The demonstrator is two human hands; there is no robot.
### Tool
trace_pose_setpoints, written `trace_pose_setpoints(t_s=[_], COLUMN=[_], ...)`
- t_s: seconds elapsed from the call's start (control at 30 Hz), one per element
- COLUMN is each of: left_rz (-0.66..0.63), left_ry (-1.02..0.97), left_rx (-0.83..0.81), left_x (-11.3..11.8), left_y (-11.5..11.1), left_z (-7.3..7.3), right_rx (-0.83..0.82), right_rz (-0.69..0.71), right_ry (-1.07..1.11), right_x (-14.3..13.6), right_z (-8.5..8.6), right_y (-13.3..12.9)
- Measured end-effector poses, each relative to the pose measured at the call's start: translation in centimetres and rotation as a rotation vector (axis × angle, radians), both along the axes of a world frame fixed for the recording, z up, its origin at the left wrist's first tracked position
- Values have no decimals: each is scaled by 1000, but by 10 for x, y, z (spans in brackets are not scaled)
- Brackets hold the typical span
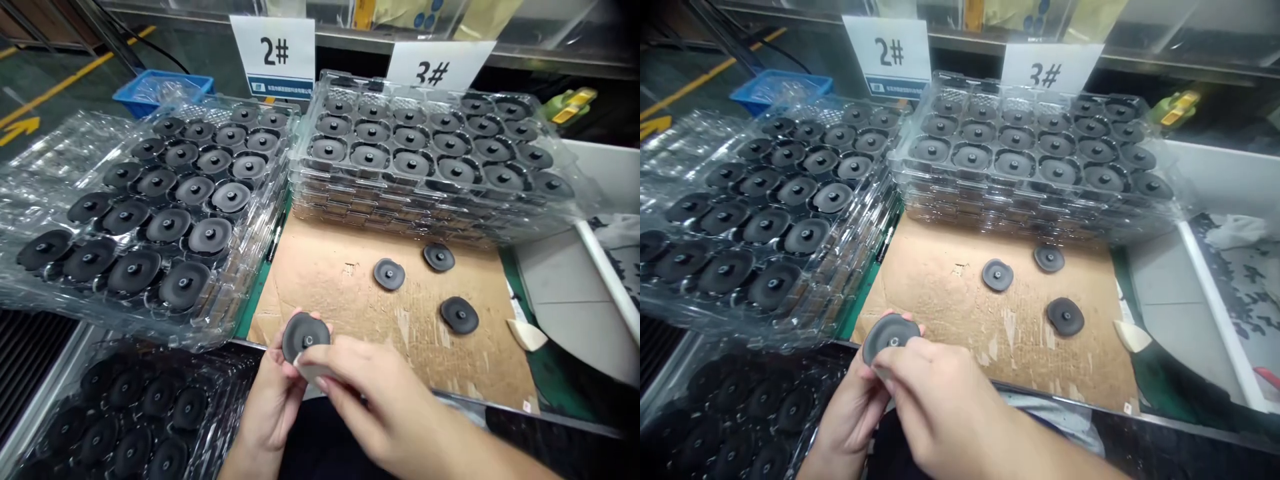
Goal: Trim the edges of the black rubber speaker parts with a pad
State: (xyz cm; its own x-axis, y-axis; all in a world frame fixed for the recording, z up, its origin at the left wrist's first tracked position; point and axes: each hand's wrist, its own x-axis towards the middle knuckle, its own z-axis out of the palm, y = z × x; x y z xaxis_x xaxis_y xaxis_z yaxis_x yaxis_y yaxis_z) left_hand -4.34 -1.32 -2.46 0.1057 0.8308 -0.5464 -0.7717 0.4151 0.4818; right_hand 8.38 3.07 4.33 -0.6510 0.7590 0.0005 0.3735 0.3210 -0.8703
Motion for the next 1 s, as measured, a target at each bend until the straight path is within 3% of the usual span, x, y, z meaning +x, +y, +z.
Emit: trace_pose_setpoints(t_s=[0.07, 0.2, 0.3, 0.37, 0.5, 0.63, 0.7, 0.9, 1.0], left_rz=[23, -24, -47, -48, -100, -149, -173, -250, -255], left_ry=[27, 2, 1, 12, -4, -49, -71, -122, -112], left_rx=[11, 39, 77, 89, 52, 90, 111, 138, 130], left_x=[0, 2, 5, 9, 18, 23, 28, 48, 48], left_y=[-3, -5, -5, -5, -6, -10, -11, -7, -11], left_z=[2, 9, 14, 16, 19, 23, 27, 50, 53], right_rx=[-5, 227, 78, 5, 222, 140, 112, 406, 428], right_rz=[7, -114, 13, -4, -173, -6, -24, -176, -191], right_ry=[-25, 144, 119, 52, 121, 116, 45, -105, -147], right_x=[-3, 2, 15, 21, 24, 45, 62, 83, 85], right_z=[0, -2, 3, 7, 10, 19, 24, 35, 40], right_y=[2, -2, -9, -11, -11, -17, -23, -42, -43])
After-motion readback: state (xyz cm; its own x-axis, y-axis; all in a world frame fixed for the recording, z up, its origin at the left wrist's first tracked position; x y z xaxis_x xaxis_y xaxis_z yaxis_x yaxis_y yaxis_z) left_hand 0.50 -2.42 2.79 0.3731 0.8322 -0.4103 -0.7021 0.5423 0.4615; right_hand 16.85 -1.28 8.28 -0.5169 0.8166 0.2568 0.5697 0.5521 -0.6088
